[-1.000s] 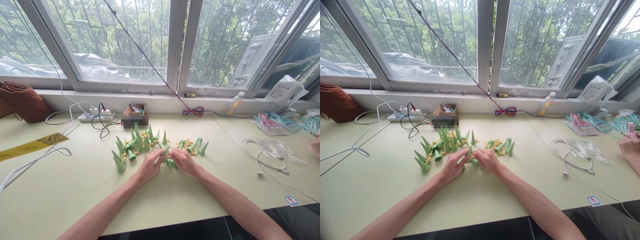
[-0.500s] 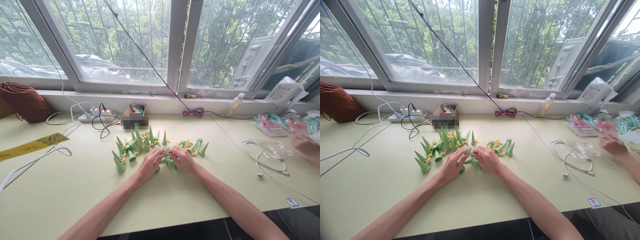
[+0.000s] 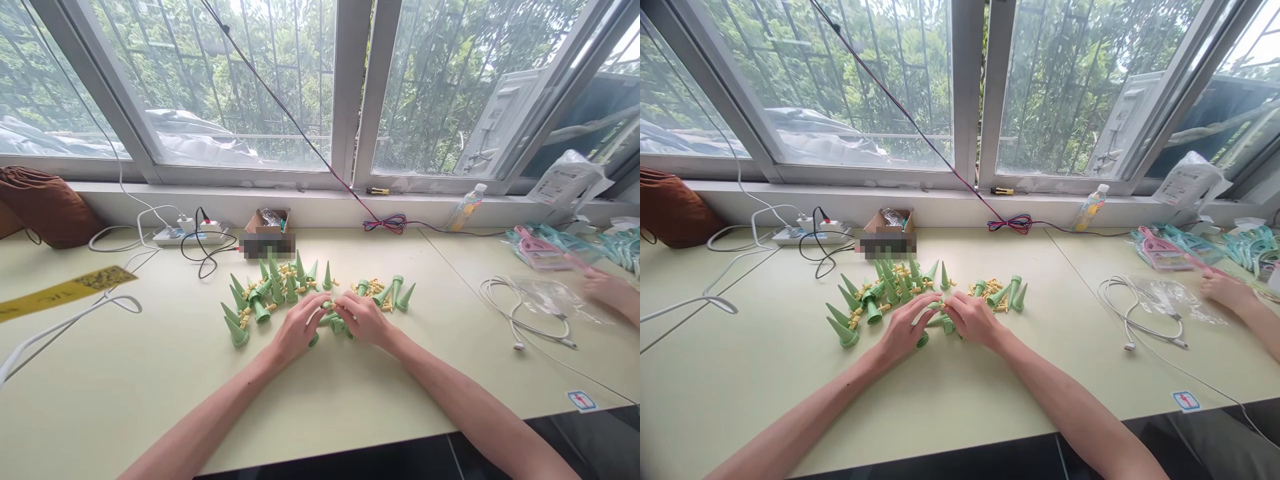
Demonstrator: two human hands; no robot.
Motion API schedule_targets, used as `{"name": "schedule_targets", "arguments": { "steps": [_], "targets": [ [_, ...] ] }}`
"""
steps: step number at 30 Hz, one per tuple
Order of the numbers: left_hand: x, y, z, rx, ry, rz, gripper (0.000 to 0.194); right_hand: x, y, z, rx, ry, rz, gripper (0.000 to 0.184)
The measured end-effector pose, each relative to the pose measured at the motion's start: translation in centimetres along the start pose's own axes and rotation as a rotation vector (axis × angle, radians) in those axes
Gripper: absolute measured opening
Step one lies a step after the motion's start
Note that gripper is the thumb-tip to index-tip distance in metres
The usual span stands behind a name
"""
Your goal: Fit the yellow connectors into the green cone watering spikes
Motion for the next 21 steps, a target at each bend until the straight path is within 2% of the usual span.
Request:
{"name": "schedule_targets", "arguments": {
  "steps": [15,21],
  "targets": [
    [0.2,-0.1,-0.3,0.011,0.016,0.0,0.025,0.0,0.0,0.0,-0.018,-0.063,0.004,0.025],
    [0.2,0.0,-0.2,-0.061,-0.006,0.088,0.018,-1.3,0.3,0.6,0.021,-0.055,0.087,0.019]
  ]
}}
Point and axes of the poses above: each hand's wrist, its own y-axis towards the middle knuckle, its own x-axis out of the palm, z = x × y, the point moved 1 cm from there along y, towards the middle knuckle, and after that the axes turned 10 degrees about -z, right-handed, at the moved point
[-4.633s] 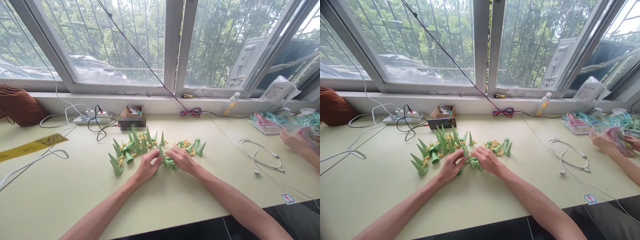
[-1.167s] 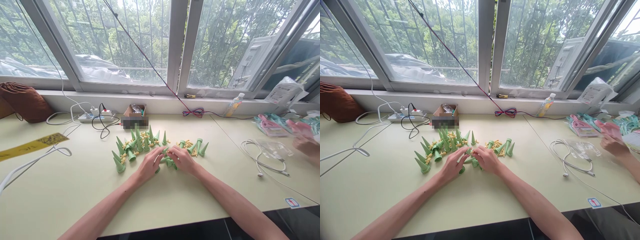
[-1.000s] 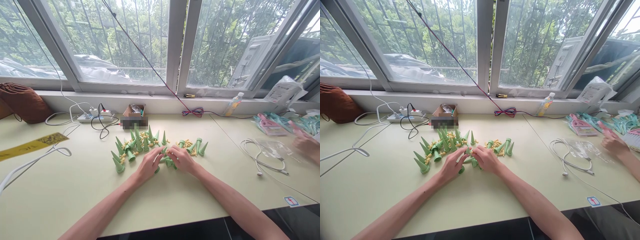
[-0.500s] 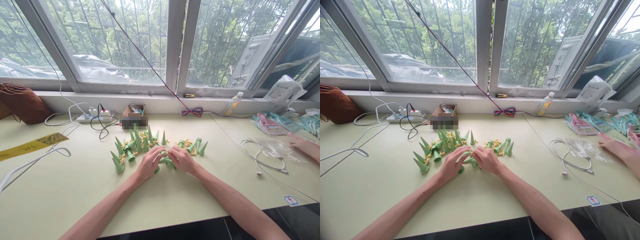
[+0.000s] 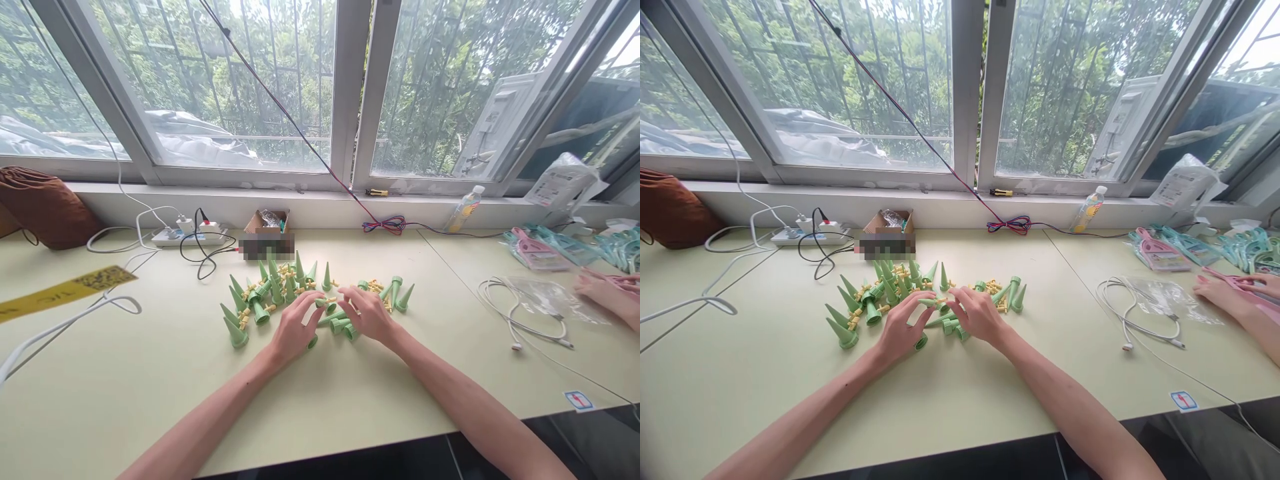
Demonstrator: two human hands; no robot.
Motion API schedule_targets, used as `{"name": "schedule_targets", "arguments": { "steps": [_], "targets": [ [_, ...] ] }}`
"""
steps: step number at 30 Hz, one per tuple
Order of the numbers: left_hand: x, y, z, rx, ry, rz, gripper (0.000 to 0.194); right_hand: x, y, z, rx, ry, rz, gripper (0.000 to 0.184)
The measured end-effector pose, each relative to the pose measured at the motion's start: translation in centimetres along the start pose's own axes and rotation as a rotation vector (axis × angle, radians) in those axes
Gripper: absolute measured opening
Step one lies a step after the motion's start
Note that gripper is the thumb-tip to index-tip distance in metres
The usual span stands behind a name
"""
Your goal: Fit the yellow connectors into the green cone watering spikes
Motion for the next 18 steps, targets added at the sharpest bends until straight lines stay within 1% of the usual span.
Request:
{"name": "schedule_targets", "arguments": {
  "steps": [3,5,7,9,12,16,18],
  "targets": [
    [0.0,0.0,-0.1,-0.07,-0.01,0.017,0.014,-1.0,0.1,1.3,0.102,-0.08,0.115,0.017],
    [-0.1,0.0,-0.3,-0.112,-0.021,0.02,0.012,-1.7,0.1,2.2,0.171,-0.13,0.159,0.016],
    [-0.1,0.1,-0.3,-0.147,-0.044,0.018,0.012,-2.1,0.1,3.0,0.222,-0.168,0.168,0.016],
    [-0.1,0.1,-0.4,-0.172,-0.073,0.015,0.012,-2.3,0.0,3.6,0.262,-0.191,0.12,0.015],
    [-0.1,0.2,-0.4,-0.203,-0.11,0.006,0.012,-2.1,0.0,4.0,0.289,-0.202,0.001,0.014],
    [0.0,0.2,-0.4,-0.215,-0.132,-0.009,0.012,-1.4,-0.1,3.6,0.256,-0.179,-0.186,0.011],
    [0.1,0.1,-0.5,-0.215,-0.134,-0.014,0.012,-1.2,-0.1,3.3,0.243,-0.164,-0.254,0.011]
  ]
}}
Point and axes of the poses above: each hand's wrist, its own y-axis towards the middle knuckle, its own x-axis out of the palm, z = x × y, the point moved 1 cm from there along y, towards the middle knuckle, and after that the axes turned 10 degrees about -z, right-handed, at the moved point
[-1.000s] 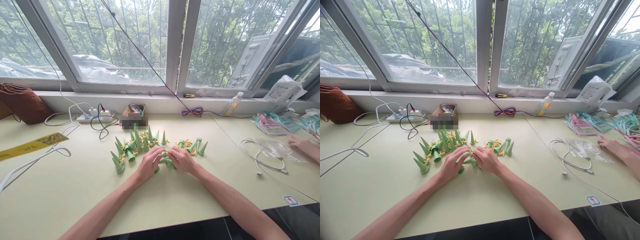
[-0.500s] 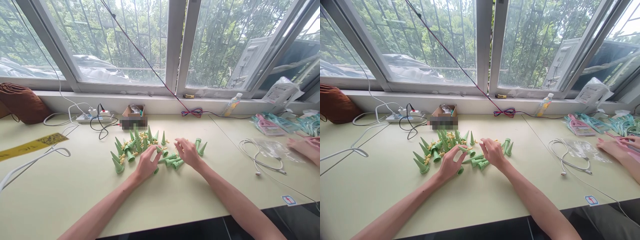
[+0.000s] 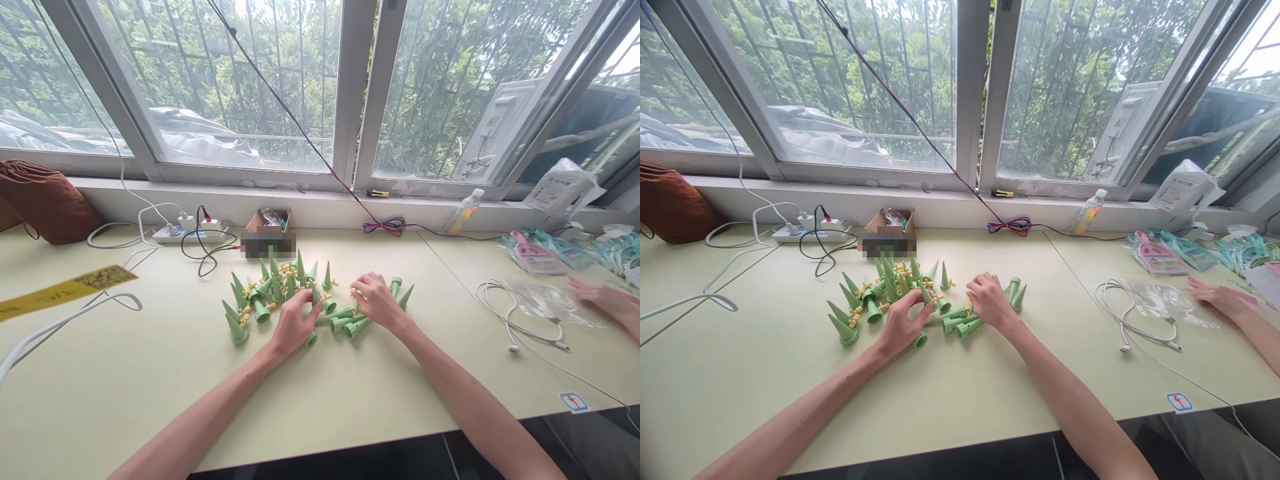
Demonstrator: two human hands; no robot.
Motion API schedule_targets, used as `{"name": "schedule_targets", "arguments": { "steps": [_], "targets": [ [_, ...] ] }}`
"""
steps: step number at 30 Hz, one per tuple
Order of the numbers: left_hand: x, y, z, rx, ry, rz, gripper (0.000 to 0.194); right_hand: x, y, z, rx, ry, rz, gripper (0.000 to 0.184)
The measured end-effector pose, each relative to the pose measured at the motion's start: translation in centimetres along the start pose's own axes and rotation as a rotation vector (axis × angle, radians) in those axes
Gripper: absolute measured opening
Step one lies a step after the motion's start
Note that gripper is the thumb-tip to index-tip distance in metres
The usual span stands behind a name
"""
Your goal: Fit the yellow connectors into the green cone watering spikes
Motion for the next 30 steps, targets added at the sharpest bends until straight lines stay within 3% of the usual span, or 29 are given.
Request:
{"name": "schedule_targets", "arguments": {
  "steps": [10,24,27,30],
  "targets": [
    [-0.1,-0.06,-0.02,-0.068,0.001,-0.01,0.013,0.31,-0.25,-0.65,0.057,-0.035,-0.131,0.014],
    [-0.25,0.08,0.08,-0.14,-0.076,-0.072,0.009,0.67,-0.21,-1.06,0.151,-0.002,-0.158,0.009],
    [-0.45,0.09,0.17,-0.113,-0.075,-0.039,0.022,0.79,-0.2,-1.0,0.16,0.007,-0.15,0.01],
    [-0.55,0.1,0.12,-0.082,-0.074,0.068,0.031,0.91,-0.18,-0.92,0.164,0.011,-0.143,0.01]
  ]
}}
Point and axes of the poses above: each hand's wrist, its own y-axis towards the middle knuckle, its own x-axis out of the palm, z = x × y, the point moved 1 cm from there along y, towards the middle knuckle, and after that the axes turned 10 degrees about -z, right-handed, at the moved point
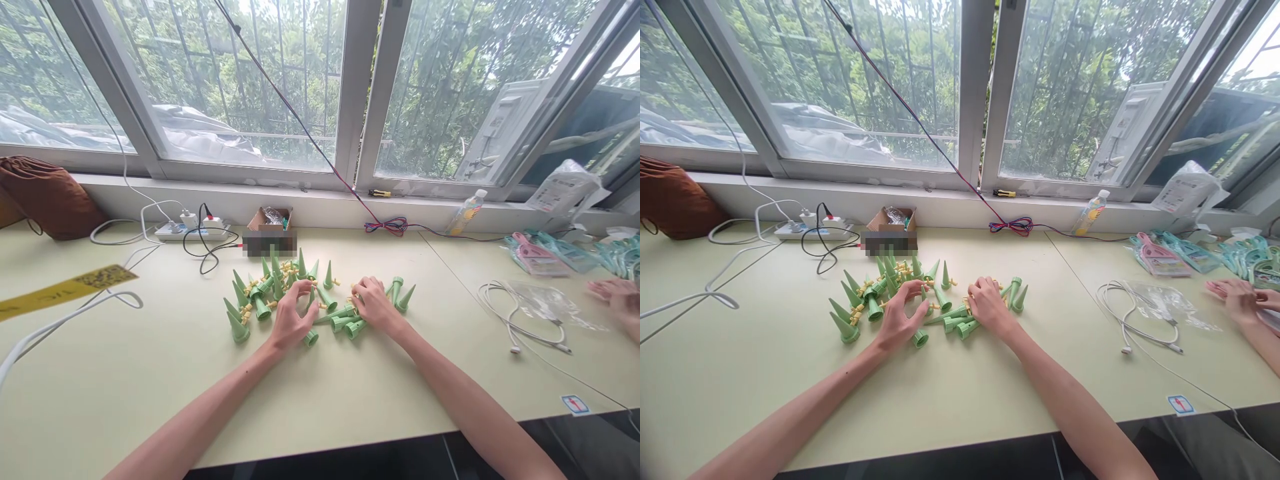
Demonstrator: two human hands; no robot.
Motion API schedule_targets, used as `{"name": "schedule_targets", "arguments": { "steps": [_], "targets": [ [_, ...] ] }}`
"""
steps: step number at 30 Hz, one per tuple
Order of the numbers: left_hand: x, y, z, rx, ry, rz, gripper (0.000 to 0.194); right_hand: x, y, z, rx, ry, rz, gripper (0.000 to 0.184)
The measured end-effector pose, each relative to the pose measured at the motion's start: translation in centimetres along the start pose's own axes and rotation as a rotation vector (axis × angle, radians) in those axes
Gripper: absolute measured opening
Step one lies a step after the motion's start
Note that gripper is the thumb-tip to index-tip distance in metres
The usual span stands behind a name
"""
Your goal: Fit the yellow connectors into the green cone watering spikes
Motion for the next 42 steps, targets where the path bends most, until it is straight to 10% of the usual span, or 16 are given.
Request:
{"name": "schedule_targets", "arguments": {
  "steps": [11,25,42],
  "targets": [
    [-0.5,-0.1,1.0,0.103,0.181,0.323,0.007,0.5,0.0,-0.2,-0.028,-0.03,0.047,0.012],
    [0.4,-0.9,1.1,0.335,0.216,0.028,0.013,-0.5,-1.5,-4.2,-0.53,0.191,0.301,0.012],
    [0.8,-1.3,0.4,0.251,0.25,-0.082,0.025,0.1,-1.7,-4.5,-0.593,0.209,0.299,0.015]
  ]
}}
Point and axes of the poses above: each hand's wrist, its own y-axis towards the middle knuckle, its own x-axis out of the palm, z = x × y, the point moved 1 cm from there along y, towards the middle knuckle, and after that the axes turned 10 degrees about -z, right-handed, at the moved point
